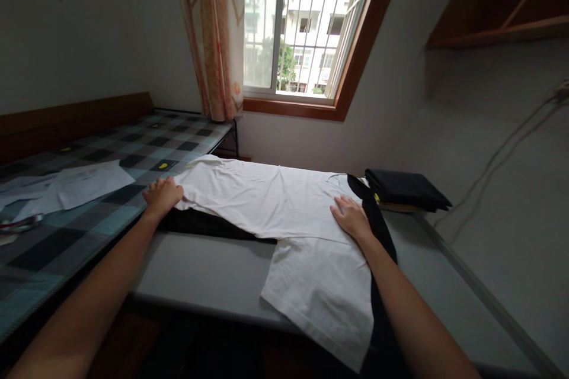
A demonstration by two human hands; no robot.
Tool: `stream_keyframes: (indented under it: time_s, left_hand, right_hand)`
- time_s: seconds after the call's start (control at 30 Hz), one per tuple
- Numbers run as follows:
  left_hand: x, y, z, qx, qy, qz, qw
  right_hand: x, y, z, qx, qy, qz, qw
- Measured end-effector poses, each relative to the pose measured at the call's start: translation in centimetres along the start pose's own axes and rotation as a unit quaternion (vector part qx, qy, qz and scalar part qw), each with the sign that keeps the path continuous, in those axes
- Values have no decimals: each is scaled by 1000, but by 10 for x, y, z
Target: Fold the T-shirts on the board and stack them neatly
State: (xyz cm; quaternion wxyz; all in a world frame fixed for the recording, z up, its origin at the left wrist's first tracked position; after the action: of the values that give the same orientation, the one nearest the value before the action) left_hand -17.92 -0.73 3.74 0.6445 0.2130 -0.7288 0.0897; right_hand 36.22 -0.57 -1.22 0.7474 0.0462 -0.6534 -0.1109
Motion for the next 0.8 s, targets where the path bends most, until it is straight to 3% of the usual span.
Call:
stream_keyframes:
  time_s: [0.1,0.2,0.4,0.53,0.8]
  left_hand:
    - [0,10,19,0,13,99,995]
    - [0,13,32,-56,11,125,991]
    - [5,2,43,-133,21,73,988]
    - [7,-12,35,-142,49,52,987]
    - [6,-39,21,-192,149,-42,969]
  right_hand:
    - [0,0,1,-3,4,-8,1000]
    - [0,-1,1,-6,8,-10,1000]
    - [0,-1,1,-6,5,-8,1000]
    - [0,-1,2,-8,5,-7,1000]
    - [1,-2,2,-7,-2,0,1000]
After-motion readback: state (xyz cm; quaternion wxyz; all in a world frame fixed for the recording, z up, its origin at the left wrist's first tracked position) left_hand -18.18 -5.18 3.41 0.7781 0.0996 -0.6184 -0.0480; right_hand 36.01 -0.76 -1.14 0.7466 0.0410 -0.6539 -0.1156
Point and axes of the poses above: each hand's wrist, its own y-axis towards the middle knuckle, its own x-axis out of the back of the hand, z = x × y, the point moved 1 cm from there along y, towards the middle knuckle, and after that the axes turned 7 degrees about -x, right-handed, at the moved point
